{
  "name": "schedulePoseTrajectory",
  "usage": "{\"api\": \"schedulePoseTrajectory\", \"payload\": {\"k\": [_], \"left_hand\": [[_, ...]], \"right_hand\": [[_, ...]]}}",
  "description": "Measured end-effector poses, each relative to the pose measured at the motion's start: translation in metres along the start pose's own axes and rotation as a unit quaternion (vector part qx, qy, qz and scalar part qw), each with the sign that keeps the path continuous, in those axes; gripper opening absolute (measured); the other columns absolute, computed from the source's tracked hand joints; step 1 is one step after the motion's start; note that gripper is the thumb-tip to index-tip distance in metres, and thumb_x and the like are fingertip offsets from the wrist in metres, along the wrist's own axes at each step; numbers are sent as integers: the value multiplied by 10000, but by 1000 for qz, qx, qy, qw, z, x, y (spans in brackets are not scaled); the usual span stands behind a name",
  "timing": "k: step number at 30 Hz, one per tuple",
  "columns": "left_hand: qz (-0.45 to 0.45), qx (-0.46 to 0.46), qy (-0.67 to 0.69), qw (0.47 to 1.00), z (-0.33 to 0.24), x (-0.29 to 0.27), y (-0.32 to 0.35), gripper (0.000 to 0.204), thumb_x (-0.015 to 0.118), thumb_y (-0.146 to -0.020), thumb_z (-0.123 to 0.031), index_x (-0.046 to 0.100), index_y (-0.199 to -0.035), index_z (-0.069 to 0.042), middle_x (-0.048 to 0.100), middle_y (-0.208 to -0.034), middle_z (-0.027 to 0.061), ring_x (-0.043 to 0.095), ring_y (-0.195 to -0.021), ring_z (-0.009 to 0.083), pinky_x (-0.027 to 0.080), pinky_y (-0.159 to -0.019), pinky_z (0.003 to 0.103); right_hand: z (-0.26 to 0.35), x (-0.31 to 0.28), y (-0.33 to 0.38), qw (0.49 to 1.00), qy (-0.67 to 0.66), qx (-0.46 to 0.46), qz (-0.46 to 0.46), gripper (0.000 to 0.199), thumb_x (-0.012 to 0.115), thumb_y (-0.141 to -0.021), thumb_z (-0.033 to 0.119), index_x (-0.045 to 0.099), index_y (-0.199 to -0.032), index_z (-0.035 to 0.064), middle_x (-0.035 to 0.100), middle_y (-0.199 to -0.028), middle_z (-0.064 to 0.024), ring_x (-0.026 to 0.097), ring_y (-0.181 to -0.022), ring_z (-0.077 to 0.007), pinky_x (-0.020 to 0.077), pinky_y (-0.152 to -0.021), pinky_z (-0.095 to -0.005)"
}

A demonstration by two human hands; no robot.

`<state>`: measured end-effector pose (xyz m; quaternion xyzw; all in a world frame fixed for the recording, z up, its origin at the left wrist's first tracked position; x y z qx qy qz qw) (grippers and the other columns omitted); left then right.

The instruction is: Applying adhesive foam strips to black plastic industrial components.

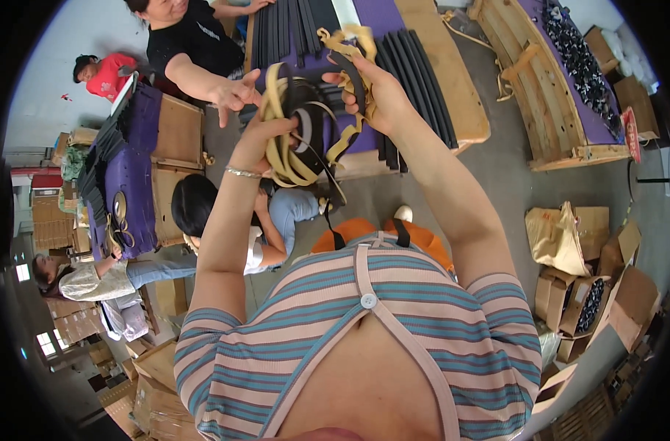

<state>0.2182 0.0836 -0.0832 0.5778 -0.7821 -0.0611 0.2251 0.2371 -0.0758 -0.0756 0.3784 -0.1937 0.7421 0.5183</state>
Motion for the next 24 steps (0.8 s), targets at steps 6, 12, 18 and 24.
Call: {"api": "schedulePoseTrajectory", "payload": {"k": [6,12,18,24], "left_hand": [[-66,98,-74,990,-47,-13,-43,380,573,-700,38,504,-1066,-37,533,-902,41,577,-716,139,498,-568,250],[43,202,2,978,-97,11,-121,291,583,-714,60,540,-990,-21,545,-979,58,565,-828,135,534,-682,289],[49,157,-23,986,-111,-16,-180,342,613,-671,44,518,-992,-28,542,-915,38,561,-823,150,478,-667,271],[55,125,-89,987,-120,-55,-237,324,587,-661,51,541,-973,-28,564,-913,47,581,-766,140,495,-666,284]], "right_hand": [[23,-28,-28,999,8,-16,-49,279,394,-926,261,472,-1122,80,597,-1018,-93,585,-754,-172,490,-647,-251],[15,-19,-84,993,53,-72,-76,222,505,-883,154,524,-1084,62,580,-971,-24,550,-861,-113,450,-706,-238],[35,-13,-140,933,309,-116,-142,212,555,-854,153,598,-980,-13,591,-816,-16,538,-718,-80,434,-632,-211],[32,-47,-185,928,276,-63,-241,191,550,-854,177,607,-869,-5,591,-714,-41,544,-574,-104,439,-523,-227]]}}
Point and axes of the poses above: each hand's wrist, its own y-axis away from the middle knuckle, its own x-axis out of the palm, z = x × y, the point moved 9 cm from there along -y, towards the middle knuckle
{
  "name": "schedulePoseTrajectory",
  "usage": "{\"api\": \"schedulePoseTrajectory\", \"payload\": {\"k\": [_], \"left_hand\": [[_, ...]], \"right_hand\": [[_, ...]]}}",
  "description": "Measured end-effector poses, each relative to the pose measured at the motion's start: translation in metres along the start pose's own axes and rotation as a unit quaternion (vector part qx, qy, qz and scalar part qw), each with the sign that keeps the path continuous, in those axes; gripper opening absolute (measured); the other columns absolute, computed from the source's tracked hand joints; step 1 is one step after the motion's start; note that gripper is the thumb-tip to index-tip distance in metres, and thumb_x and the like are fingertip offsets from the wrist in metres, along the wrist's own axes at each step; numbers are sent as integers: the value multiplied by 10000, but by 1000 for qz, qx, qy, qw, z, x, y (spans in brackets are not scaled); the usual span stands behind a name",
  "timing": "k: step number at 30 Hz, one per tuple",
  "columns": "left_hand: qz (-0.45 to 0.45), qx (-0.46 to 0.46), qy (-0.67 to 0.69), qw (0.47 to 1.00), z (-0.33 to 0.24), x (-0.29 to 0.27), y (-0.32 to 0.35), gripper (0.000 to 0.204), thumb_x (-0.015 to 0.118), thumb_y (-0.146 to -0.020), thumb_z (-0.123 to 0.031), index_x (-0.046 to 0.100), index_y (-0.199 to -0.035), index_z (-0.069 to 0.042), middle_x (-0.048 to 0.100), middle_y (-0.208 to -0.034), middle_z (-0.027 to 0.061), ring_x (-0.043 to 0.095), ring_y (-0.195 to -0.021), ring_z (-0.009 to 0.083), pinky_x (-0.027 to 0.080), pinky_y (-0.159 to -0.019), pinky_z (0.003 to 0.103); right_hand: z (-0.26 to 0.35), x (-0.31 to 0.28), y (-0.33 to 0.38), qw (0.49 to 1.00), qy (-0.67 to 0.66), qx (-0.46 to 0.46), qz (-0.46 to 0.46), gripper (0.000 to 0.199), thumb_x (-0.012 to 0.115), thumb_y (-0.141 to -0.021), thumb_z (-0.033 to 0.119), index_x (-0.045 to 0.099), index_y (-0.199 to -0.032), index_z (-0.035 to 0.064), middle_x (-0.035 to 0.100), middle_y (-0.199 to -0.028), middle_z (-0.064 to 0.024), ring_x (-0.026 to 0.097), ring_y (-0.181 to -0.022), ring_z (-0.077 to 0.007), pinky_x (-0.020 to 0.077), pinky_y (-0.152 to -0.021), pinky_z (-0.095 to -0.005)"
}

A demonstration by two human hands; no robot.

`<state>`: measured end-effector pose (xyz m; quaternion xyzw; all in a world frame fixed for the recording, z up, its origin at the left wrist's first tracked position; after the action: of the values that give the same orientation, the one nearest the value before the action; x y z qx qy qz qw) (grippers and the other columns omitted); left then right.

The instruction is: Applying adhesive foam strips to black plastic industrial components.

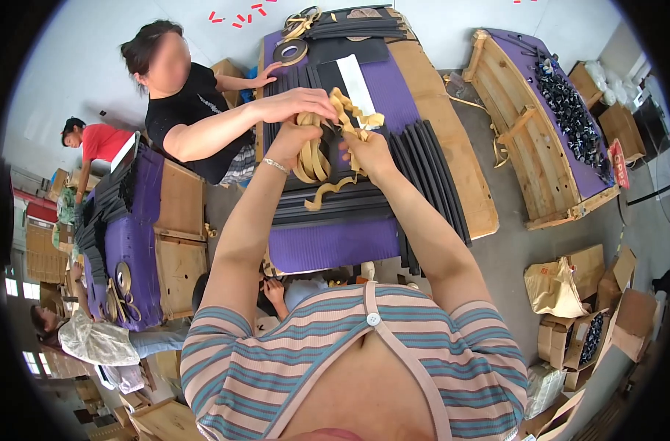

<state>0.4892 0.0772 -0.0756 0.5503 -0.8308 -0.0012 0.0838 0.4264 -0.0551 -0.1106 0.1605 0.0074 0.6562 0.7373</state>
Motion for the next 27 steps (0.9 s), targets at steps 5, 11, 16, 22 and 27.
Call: {"api": "schedulePoseTrajectory", "payload": {"k": [5,11,16,22,27], "left_hand": [[-71,113,-63,989,-35,-42,-26,548,714,-639,-97,452,-1111,-6,563,-961,90,577,-832,176,484,-706,326],[-395,372,-506,670,-77,-33,48,524,705,-670,-272,533,-1085,-3,519,-1042,228,487,-979,363,407,-759,415],[-134,66,-180,972,-5,-42,-13,235,641,-737,-226,657,-796,1,636,-664,57,585,-626,123,447,-608,244],[-102,78,-307,943,-16,-38,-13,193,590,-754,-189,632,-838,-21,635,-672,62,601,-614,144,462,-598,255],[-84,127,-337,929,-28,-26,-10,201,616,-734,-193,631,-837,-20,639,-709,109,631,-658,196,479,-613,283]], "right_hand": [[-2,16,-24,992,-104,42,52,194,500,-886,195,564,-906,13,568,-739,-35,542,-618,-112,438,-540,-238],[2,36,-41,986,-138,61,67,182,465,-904,202,530,-920,33,534,-748,-25,508,-620,-105,407,-515,-234],[6,54,-39,993,-32,25,109,204,458,-905,200,558,-898,23,547,-718,-29,503,-580,-100,412,-508,-233],[14,47,-40,991,116,17,57,242,453,-903,197,570,-981,-1,595,-781,-54,516,-586,-91,439,-534,-226],[9,50,-38,992,78,42,84,238,440,-903,187,574,-976,4,596,-773,-37,532,-610,-90,438,-521,-231]]}}
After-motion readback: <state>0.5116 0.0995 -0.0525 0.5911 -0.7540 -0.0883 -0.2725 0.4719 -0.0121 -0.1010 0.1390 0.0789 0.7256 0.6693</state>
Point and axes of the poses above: each hand's wrist, its own y-axis away from the middle knuckle, its own x-axis out of the palm, z = x × y, the point moved 9 cm from there along -y, towards the middle knuckle
